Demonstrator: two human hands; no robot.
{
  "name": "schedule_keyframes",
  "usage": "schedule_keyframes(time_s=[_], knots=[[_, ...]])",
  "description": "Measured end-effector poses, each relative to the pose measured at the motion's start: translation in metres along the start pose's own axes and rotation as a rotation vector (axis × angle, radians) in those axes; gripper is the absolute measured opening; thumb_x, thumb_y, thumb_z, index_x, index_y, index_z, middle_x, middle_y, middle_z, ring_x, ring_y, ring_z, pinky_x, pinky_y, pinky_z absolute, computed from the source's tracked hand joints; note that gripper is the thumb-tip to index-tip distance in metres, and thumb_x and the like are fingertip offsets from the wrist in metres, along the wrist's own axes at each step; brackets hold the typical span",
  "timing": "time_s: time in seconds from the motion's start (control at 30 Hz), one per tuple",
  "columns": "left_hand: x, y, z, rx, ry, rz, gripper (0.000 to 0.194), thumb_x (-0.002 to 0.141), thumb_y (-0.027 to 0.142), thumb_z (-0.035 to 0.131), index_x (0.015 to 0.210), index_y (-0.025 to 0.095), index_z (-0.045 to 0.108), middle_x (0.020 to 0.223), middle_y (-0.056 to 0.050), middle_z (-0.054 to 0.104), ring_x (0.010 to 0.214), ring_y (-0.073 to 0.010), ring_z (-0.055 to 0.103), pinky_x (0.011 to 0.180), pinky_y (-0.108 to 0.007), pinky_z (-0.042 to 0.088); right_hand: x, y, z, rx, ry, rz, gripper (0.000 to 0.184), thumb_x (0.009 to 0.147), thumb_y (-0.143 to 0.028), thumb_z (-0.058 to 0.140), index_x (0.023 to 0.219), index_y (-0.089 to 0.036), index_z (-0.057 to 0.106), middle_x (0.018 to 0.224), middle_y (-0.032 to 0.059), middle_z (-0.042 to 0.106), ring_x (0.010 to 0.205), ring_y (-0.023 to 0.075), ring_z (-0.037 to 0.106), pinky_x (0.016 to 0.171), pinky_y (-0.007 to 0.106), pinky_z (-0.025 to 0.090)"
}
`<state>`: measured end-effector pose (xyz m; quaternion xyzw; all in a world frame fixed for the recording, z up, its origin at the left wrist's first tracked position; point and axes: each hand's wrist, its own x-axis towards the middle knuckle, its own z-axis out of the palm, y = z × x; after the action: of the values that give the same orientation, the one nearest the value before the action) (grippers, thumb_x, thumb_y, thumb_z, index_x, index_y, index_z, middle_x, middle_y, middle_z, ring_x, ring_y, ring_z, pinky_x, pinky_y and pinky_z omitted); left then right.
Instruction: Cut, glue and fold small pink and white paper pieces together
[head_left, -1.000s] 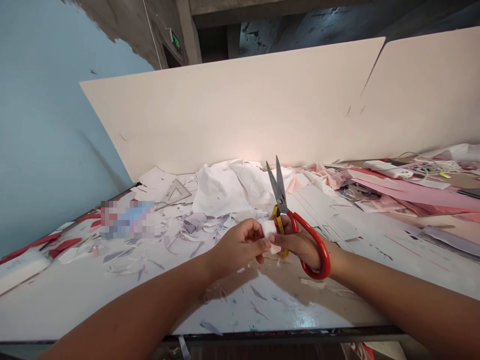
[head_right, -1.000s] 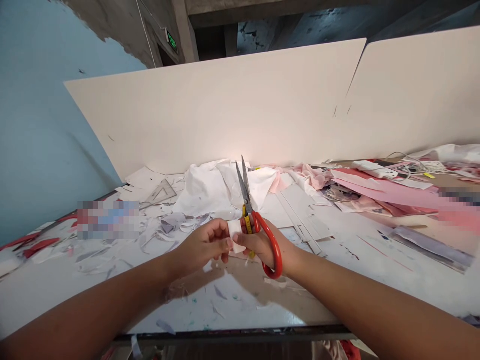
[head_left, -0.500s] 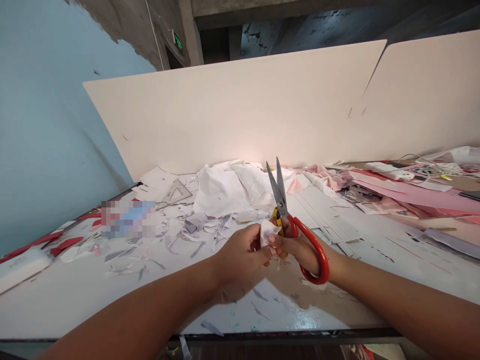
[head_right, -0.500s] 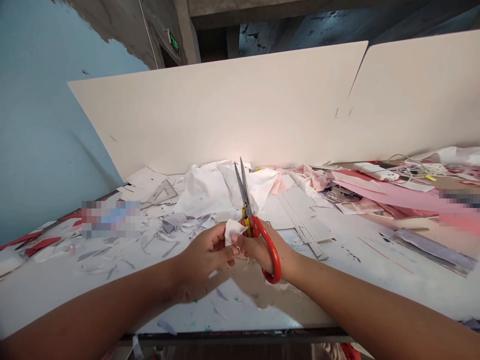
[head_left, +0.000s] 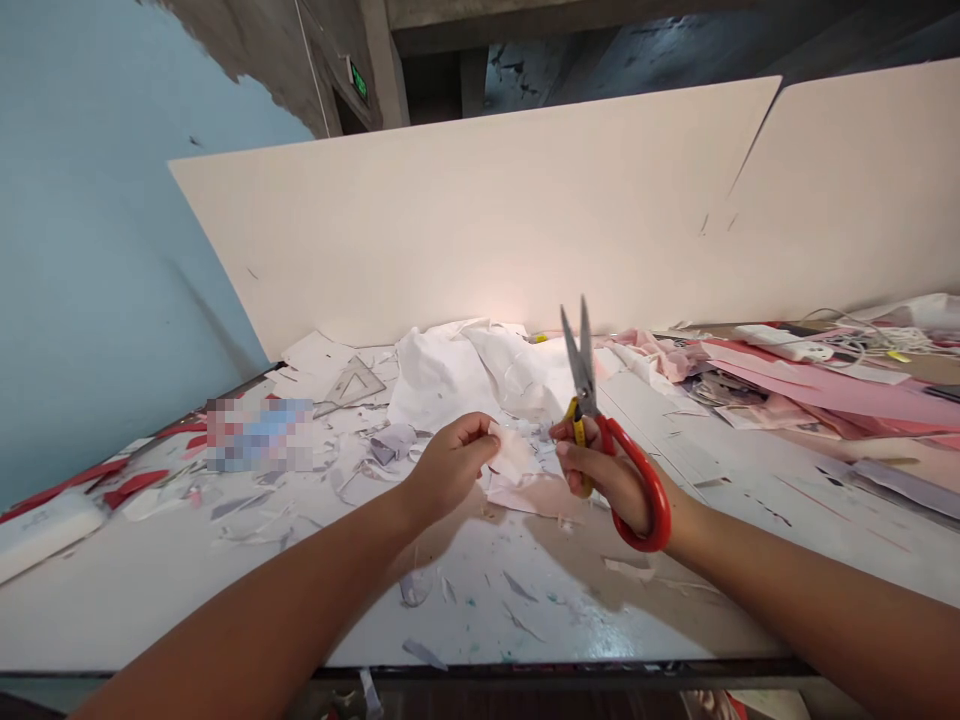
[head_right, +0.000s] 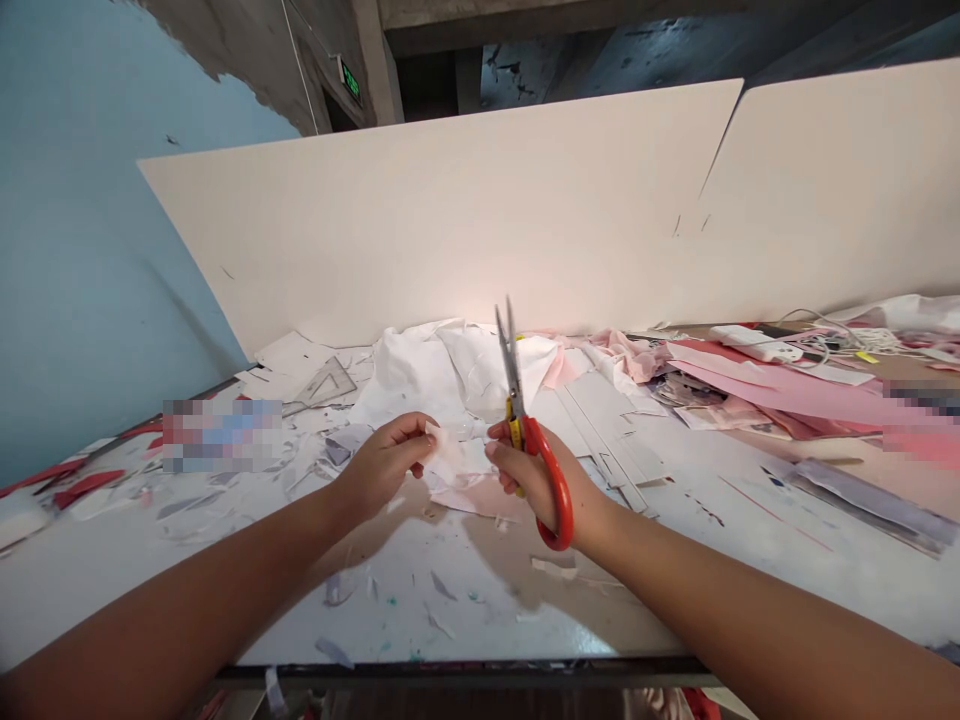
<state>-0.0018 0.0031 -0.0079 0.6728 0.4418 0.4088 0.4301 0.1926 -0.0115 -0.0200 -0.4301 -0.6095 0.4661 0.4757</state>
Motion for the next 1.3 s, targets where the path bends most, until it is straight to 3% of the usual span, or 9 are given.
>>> schedule_keyframes(time_s=[0.13,0.27,0.37,0.47,0.57,0.67,0.83,1.07,1.3], knots=[[0.002,0.001,-0.008,0.150,-0.049,-0.004,0.016,0.078,0.032,0.044,0.069,0.019,0.047,0.064,0.004,0.042,0.061,-0.0101,0.041,0.057,-0.023,0.034,0.009,0.000,-0.010,0.101,0.196,-0.025,0.019,0.073,-0.031,0.055,0.086,-0.019,0.047,0.050,-0.0061,0.045,0.046,0.0107,0.043,0.047,0.025,0.035],[0.001,-0.001,-0.006,0.267,-0.161,0.016,0.019,0.081,0.036,0.039,0.077,0.020,0.048,0.063,0.004,0.043,0.057,-0.0103,0.040,0.054,-0.023,0.033,0.013,-0.006,-0.018,0.032,0.232,-0.014,0.016,0.072,-0.029,0.054,0.083,-0.020,0.046,0.051,-0.0063,0.046,0.047,0.0105,0.044,0.048,0.025,0.036],[0.000,-0.001,-0.005,0.361,-0.235,0.032,0.021,0.081,0.035,0.037,0.078,0.020,0.051,0.061,0.004,0.045,0.055,-0.0106,0.040,0.052,-0.023,0.032,0.010,-0.012,-0.017,-0.135,0.177,0.058,0.016,0.070,-0.029,0.056,0.082,-0.019,0.049,0.057,-0.0042,0.050,0.049,0.0111,0.047,0.049,0.025,0.037],[0.000,0.003,-0.008,0.482,-0.334,0.086,0.018,0.077,0.031,0.041,0.071,0.018,0.053,0.066,0.002,0.049,0.057,-0.0111,0.041,0.052,-0.023,0.032,0.005,-0.016,-0.011,-0.312,-0.039,0.161,0.013,0.073,-0.030,0.053,0.080,-0.019,0.051,0.064,-0.0011,0.056,0.053,0.0126,0.054,0.050,0.025,0.038],[0.001,0.007,-0.014,0.547,-0.247,0.129,0.016,0.075,0.028,0.042,0.068,0.018,0.052,0.068,0.001,0.049,0.060,-0.0119,0.042,0.053,-0.023,0.031,0.003,-0.016,-0.007,-0.383,-0.237,0.182,0.013,0.074,-0.031,0.052,0.073,-0.019,0.049,0.068,0.0006,0.057,0.053,0.0135,0.056,0.049,0.025,0.037],[0.002,0.006,-0.019,0.528,-0.146,0.041,0.015,0.075,0.028,0.040,0.066,0.019,0.048,0.058,0.003,0.040,0.054,-0.0113,0.037,0.049,-0.023,0.027,0.006,-0.013,-0.010,-0.602,-0.141,0.151,0.016,0.070,-0.032,0.057,0.067,-0.020,0.047,0.061,0.0008,0.055,0.049,0.0141,0.050,0.045,0.025,0.032],[0.001,0.000,-0.014,0.555,-0.290,0.030,0.012,0.072,0.025,0.043,0.065,0.019,0.050,0.063,0.002,0.048,0.057,-0.0124,0.042,0.051,-0.023,0.029,0.012,-0.008,-0.018,-0.832,-0.010,0.159,0.022,0.061,-0.032,0.067,0.066,-0.020,0.048,0.065,0.0052,0.058,0.051,0.0167,0.049,0.046,0.026,0.030],[-0.003,0.002,-0.008,0.614,-0.355,0.087,0.014,0.072,0.022,0.043,0.072,0.020,0.057,0.081,-0.001,0.059,0.071,-0.0165,0.053,0.062,-0.025,0.038,0.016,-0.006,-0.015,-0.726,-0.128,0.218,0.024,0.055,-0.023,0.067,0.067,-0.021,0.046,0.064,0.0028,0.058,0.052,0.0179,0.052,0.046,0.027,0.032],[-0.012,0.011,0.005,0.597,-0.520,0.379,0.012,0.073,0.015,0.046,0.073,0.020,0.056,0.100,-0.006,0.062,0.101,-0.0200,0.051,0.088,-0.031,0.038,0.016,-0.014,-0.015,-0.588,-0.178,0.176,0.021,0.054,-0.013,0.059,0.065,-0.020,0.041,0.059,-0.0039,0.047,0.049,0.0099,0.041,0.045,0.023,0.029]])
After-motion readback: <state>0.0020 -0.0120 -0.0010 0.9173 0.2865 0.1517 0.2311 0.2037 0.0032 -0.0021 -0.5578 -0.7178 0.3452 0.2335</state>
